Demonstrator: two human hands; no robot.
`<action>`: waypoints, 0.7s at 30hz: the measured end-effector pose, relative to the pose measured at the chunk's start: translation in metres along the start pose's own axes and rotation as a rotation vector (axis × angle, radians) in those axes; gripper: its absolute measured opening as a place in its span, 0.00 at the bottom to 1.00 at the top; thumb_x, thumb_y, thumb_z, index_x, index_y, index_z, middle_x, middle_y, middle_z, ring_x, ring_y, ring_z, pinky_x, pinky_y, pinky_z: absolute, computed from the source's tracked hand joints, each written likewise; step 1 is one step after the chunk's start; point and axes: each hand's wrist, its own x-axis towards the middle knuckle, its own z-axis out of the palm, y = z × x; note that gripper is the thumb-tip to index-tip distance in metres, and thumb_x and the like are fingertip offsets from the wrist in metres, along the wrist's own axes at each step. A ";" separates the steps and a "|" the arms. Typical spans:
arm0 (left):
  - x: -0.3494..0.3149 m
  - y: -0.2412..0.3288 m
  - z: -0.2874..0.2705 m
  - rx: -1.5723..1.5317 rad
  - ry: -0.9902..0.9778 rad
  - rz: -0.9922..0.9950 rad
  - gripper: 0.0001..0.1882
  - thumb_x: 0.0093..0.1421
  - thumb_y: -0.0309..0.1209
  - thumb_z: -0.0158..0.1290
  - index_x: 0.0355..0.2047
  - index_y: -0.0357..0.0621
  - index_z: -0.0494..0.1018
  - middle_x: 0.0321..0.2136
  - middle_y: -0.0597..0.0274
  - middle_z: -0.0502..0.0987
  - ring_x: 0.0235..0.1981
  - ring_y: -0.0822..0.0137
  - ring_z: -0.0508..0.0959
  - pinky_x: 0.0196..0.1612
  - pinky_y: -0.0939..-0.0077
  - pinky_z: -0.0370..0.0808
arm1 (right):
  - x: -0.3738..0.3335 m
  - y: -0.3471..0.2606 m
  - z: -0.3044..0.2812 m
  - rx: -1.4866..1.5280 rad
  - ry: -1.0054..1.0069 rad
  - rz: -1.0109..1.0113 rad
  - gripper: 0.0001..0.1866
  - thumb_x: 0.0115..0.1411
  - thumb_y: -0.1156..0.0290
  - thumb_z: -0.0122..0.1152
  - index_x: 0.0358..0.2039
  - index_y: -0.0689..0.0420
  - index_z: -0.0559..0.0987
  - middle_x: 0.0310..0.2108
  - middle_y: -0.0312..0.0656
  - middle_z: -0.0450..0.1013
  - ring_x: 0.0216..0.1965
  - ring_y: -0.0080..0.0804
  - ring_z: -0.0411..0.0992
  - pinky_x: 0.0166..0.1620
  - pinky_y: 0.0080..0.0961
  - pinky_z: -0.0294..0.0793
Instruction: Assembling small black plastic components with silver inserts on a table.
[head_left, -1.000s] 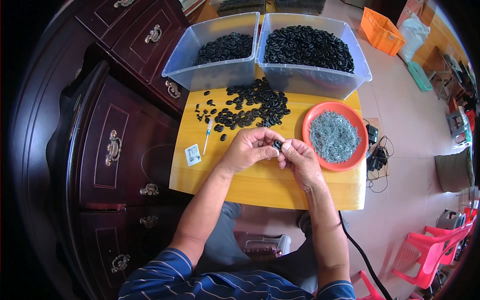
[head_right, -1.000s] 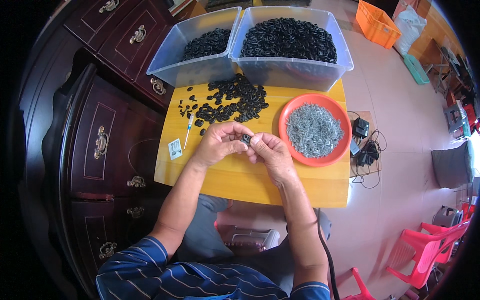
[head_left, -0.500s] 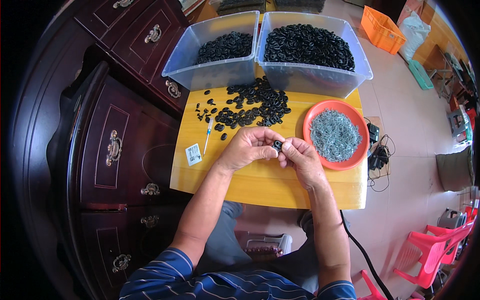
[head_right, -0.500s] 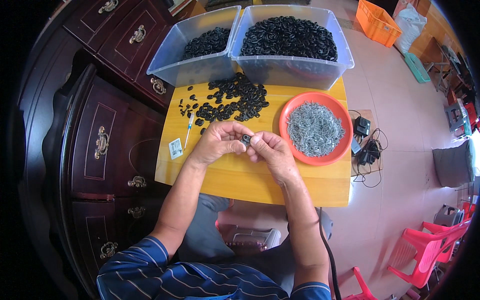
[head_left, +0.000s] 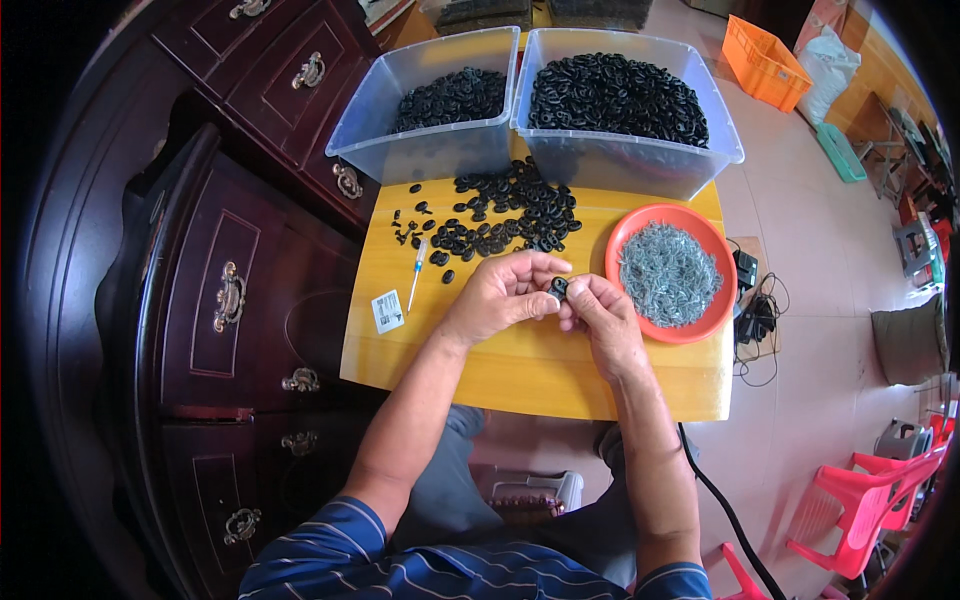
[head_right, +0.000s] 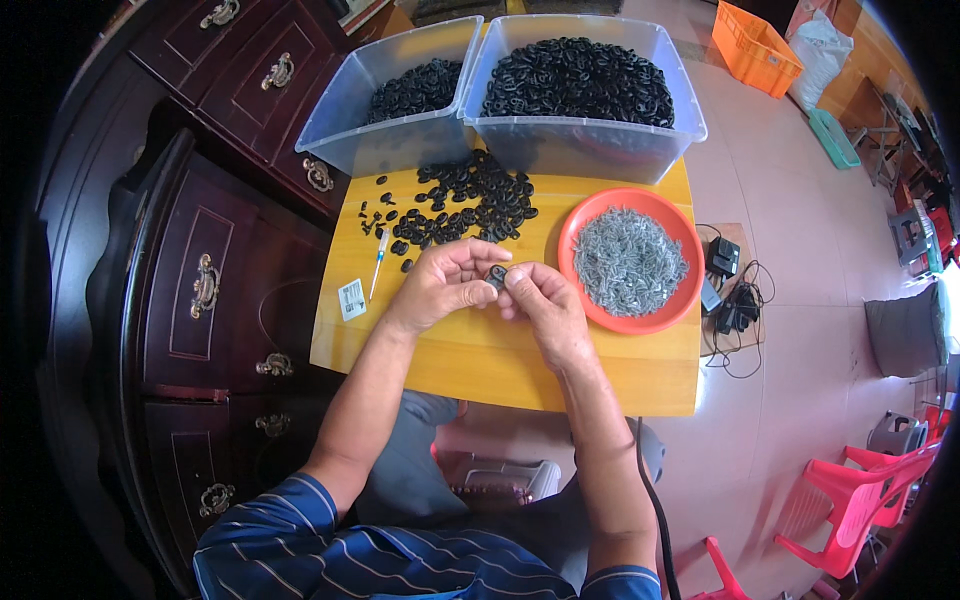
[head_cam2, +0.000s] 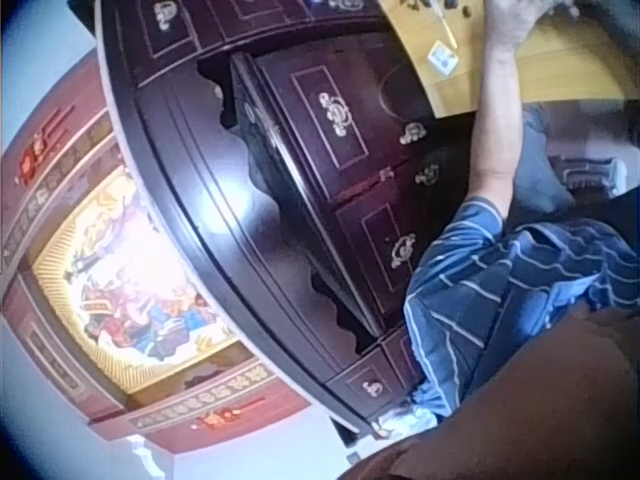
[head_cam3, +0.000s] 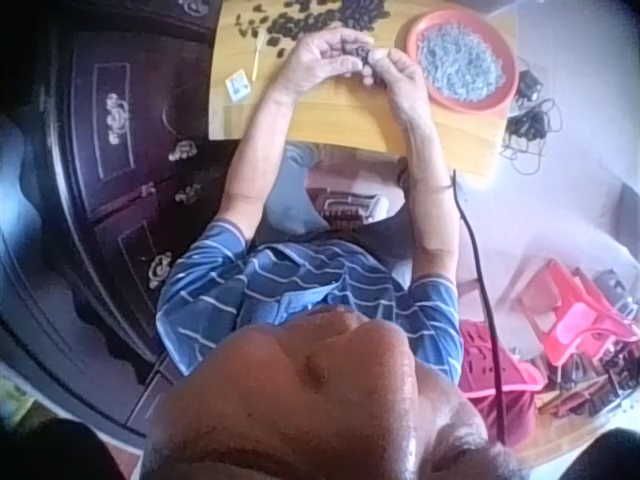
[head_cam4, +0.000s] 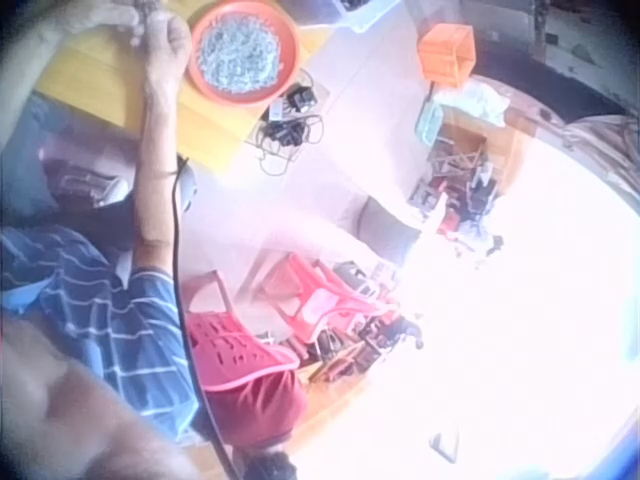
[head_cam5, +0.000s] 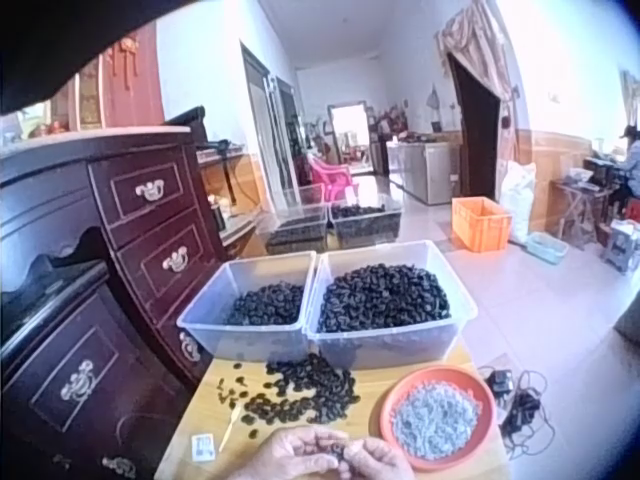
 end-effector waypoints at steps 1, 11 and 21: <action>-0.001 -0.001 -0.001 0.002 0.015 0.012 0.20 0.61 0.26 0.61 0.53 0.38 0.73 0.33 0.68 0.78 0.31 0.82 0.76 0.36 0.87 0.74 | 0.000 -0.001 0.002 -0.021 0.023 -0.017 0.10 0.70 0.64 0.56 0.37 0.57 0.78 0.28 0.31 0.75 0.29 0.16 0.70 0.35 0.16 0.71; 0.002 -0.002 0.006 0.033 0.144 0.059 0.19 0.62 0.21 0.55 0.54 0.39 0.70 0.30 0.70 0.76 0.29 0.84 0.73 0.34 0.88 0.73 | 0.004 0.004 0.000 -0.156 0.092 -0.121 0.10 0.69 0.65 0.56 0.38 0.59 0.77 0.28 0.32 0.75 0.30 0.16 0.71 0.35 0.16 0.72; 0.002 -0.010 0.018 0.115 0.289 0.175 0.17 0.61 0.18 0.54 0.51 0.38 0.72 0.27 0.74 0.73 0.25 0.86 0.71 0.30 0.90 0.70 | 0.005 0.006 0.002 -0.142 0.134 -0.166 0.10 0.69 0.66 0.56 0.38 0.60 0.77 0.28 0.33 0.76 0.29 0.17 0.71 0.35 0.16 0.71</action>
